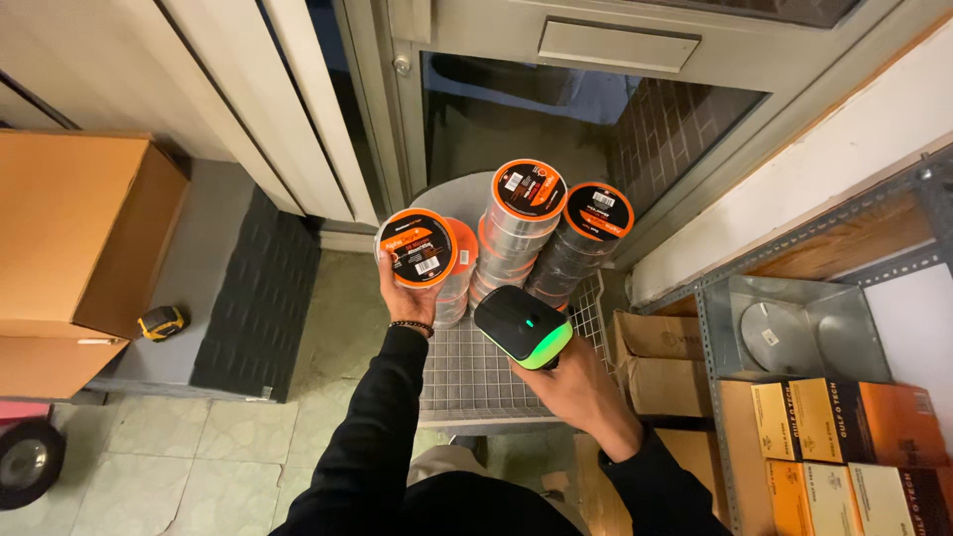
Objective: The person uses a handheld scanner to scan labels on rolls of tape and other products in a stockroom, handling each roll to orient the label for the scanner before placing it back on a shelf or in a wire basket.
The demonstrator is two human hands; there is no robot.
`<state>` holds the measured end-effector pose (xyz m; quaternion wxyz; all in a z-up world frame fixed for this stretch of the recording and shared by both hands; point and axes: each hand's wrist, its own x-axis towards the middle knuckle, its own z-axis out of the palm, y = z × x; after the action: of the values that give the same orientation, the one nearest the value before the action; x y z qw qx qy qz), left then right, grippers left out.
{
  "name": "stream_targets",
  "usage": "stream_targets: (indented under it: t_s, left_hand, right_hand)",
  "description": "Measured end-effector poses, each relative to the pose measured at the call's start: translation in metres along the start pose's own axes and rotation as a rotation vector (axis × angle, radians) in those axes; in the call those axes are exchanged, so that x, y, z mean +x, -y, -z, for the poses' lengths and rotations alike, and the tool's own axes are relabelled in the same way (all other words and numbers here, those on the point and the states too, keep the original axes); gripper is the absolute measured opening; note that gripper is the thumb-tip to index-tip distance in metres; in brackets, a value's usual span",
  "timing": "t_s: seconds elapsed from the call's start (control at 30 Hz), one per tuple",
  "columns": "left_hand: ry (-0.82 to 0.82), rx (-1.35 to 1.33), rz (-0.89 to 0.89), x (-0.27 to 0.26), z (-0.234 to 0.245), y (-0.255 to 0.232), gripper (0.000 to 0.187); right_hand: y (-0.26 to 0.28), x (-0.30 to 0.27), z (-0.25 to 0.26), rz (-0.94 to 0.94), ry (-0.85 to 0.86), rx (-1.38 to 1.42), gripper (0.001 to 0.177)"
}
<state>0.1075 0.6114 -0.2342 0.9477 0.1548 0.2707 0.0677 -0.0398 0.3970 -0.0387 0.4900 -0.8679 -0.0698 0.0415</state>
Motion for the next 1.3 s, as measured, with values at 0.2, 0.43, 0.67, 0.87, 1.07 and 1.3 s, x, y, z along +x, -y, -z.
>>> stream_targets:
  t_s: [0.2, 0.43, 0.67, 0.87, 1.07, 1.3]
  left_hand:
    - [0.0, 0.022, -0.011, -0.012, -0.01, -0.004, 0.076]
    - [0.118, 0.096, 0.015, -0.045, -0.023, 0.002, 0.067]
    - [0.281, 0.054, 0.095, -0.083, -0.071, 0.044, 0.066]
    - [0.462, 0.049, 0.265, -0.143, -0.147, 0.101, 0.062]
    - [0.6, 0.198, 0.429, -0.196, -0.217, 0.174, 0.059]
    - [0.878, 0.231, 0.555, -0.263, -0.271, 0.263, 0.049]
  right_hand:
    - [0.002, 0.001, 0.004, -0.06, 0.001, -0.038, 0.037]
    - [-0.033, -0.02, 0.011, -0.292, 0.04, -0.181, 0.041]
    - [-0.063, -0.048, 0.051, 0.013, -0.2, -0.028, 0.046]
    - [-0.122, -0.089, 0.126, -0.244, -0.412, -0.068, 0.031]
    - [-0.134, -0.139, 0.232, -0.286, -0.715, 0.306, 0.018]
    - [-0.087, -0.215, 0.321, -0.261, -0.885, 0.26, 0.015]
